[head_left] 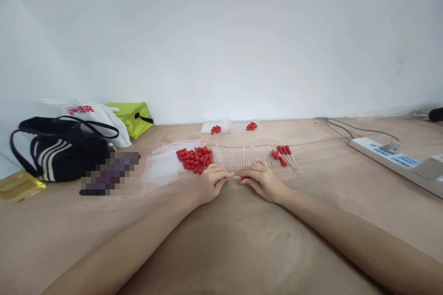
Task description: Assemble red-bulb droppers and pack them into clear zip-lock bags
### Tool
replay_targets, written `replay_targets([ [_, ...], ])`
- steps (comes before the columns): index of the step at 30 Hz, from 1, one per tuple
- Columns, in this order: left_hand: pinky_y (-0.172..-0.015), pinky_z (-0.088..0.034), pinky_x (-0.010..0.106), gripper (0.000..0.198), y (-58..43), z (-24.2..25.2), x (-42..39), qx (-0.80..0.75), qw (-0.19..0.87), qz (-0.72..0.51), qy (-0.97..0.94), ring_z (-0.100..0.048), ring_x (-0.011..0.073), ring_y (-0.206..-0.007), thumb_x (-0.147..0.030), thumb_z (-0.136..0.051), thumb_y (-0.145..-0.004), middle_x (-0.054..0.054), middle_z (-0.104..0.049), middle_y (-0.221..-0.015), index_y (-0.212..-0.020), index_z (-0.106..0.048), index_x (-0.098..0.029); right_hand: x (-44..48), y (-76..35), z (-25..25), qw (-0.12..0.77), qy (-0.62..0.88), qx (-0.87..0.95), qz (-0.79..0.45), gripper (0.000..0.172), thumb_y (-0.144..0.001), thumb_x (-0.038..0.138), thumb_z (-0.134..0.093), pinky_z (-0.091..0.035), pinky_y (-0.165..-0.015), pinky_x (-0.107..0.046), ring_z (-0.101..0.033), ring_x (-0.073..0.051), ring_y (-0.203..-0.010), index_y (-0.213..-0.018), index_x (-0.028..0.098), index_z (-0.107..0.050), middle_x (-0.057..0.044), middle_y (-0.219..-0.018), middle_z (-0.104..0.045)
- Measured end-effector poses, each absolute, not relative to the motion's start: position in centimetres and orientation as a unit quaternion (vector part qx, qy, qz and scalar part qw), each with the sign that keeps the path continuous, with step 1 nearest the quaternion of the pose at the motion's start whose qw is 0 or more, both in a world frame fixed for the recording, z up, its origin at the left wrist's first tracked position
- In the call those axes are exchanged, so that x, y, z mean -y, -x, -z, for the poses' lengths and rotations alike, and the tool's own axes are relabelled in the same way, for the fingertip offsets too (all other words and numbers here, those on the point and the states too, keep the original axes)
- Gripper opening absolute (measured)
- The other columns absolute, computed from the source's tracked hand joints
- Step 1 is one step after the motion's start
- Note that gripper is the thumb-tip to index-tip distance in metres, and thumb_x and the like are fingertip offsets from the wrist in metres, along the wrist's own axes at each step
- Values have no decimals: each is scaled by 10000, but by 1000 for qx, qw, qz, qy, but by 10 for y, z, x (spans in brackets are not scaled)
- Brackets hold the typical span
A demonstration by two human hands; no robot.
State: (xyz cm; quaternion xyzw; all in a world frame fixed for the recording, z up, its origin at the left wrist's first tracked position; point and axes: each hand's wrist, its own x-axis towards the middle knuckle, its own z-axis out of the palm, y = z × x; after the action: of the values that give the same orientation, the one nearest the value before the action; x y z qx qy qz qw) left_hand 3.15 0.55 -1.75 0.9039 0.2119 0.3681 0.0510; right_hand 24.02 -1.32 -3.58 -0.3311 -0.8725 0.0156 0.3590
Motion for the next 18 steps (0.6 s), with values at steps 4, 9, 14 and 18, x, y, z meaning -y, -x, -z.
replay_targets([
  [4, -678, -458, 302, 211, -33, 16, -4, -212, 61, -371, -902, -586, 158, -681, -112, -455, -818, 53, -661, -705, -876, -649, -170, 13, -240, 35, 363, 333, 870, -7, 170, -848, 283, -453, -312, -723, -309, -535, -141, -713, -842, 179, -587, -39, -773, -636],
  [9, -671, -464, 301, 247, -33, 17, -3, -206, 64, -362, -907, -579, 159, -685, -82, -443, -805, 56, -661, -714, -886, -657, -174, 16, -240, 32, 364, 325, 873, 3, 151, -846, 233, -452, -297, -731, -315, -543, -132, -706, -839, 168, -589, -31, -750, -639],
  [14, -668, -461, 295, 254, -34, 20, -4, -204, 52, -362, -908, -571, 152, -665, -81, -440, -802, 55, -652, -708, -889, -660, -174, 16, -240, 33, 362, 321, 875, 27, 154, -843, 241, -462, -289, -731, -315, -545, -133, -709, -824, 167, -596, -31, -747, -649],
  [18, -650, -452, 291, 262, -35, 21, -4, -204, 32, -352, -913, -554, 149, -639, -70, -423, -803, 55, -641, -697, -883, -655, -163, 16, -239, 33, 349, 330, 876, 53, 166, -845, 248, -455, -284, -712, -309, -540, -134, -706, -823, 167, -598, -36, -741, -649],
])
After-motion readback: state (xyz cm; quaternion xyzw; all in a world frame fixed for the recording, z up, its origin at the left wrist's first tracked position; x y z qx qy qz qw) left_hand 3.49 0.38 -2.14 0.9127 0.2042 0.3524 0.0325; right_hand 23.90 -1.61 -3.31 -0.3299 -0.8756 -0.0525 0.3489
